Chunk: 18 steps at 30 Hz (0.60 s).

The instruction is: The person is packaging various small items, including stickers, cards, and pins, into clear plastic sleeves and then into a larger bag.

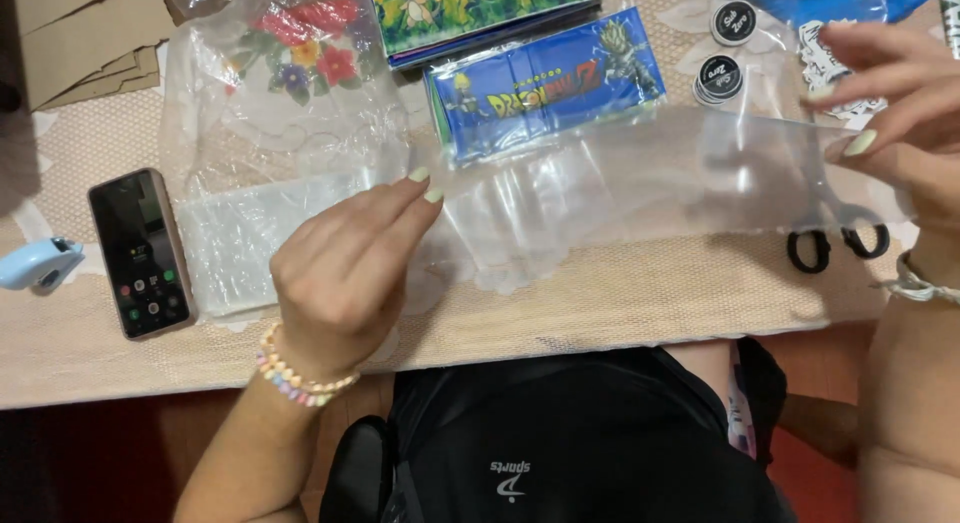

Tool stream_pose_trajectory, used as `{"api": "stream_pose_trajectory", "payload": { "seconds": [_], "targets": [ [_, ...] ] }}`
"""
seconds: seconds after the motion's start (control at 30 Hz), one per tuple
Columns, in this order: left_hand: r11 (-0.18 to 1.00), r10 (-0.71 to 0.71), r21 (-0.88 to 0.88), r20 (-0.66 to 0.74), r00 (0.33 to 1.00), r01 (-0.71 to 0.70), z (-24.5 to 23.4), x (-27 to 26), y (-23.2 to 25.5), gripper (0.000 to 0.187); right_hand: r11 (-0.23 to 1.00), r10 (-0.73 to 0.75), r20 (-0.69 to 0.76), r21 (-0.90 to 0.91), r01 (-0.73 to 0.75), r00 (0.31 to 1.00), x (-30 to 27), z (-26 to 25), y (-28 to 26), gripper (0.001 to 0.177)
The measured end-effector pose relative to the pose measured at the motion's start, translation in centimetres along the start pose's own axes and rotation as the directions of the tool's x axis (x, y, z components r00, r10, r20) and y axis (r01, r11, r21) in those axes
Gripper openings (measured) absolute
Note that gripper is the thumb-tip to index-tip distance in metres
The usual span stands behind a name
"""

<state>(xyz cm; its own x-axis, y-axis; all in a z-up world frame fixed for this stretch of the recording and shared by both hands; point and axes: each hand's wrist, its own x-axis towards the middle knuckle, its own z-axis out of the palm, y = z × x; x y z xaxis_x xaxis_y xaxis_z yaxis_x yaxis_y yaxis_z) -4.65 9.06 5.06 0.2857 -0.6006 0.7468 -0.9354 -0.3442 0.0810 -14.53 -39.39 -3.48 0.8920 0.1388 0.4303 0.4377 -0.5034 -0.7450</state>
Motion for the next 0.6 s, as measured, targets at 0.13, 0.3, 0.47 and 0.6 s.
{"api": "stream_pose_trajectory", "payload": {
  "seconds": [0.13,0.3,0.47,0.6],
  "targets": [
    [0.951,-0.134,-0.249,0.207,0.969,0.185,-1.6,-0.7,-2.4,0.015,0.976,0.150,-0.007,0.158,-0.147,0.989,-0.5,0.2,-1.6,0.016],
    [0.275,-0.530,-0.525,0.616,0.583,0.805,-2.5,-0.5,-4.7,0.024,0.871,0.488,-0.191,0.176,-0.459,0.852,1.0,0.6,-4.0,0.021],
    [0.153,-0.614,-0.423,0.667,0.422,0.893,-3.0,-1.0,-5.9,0.029,0.832,0.551,-0.239,0.230,-0.505,0.799,2.1,2.3,-5.5,0.013],
    [0.338,-0.657,-0.117,0.681,0.323,0.934,-3.0,-1.0,-6.3,0.032,0.831,0.552,-0.239,0.235,-0.504,0.799,3.1,4.9,-6.8,0.013]
  ]
}}
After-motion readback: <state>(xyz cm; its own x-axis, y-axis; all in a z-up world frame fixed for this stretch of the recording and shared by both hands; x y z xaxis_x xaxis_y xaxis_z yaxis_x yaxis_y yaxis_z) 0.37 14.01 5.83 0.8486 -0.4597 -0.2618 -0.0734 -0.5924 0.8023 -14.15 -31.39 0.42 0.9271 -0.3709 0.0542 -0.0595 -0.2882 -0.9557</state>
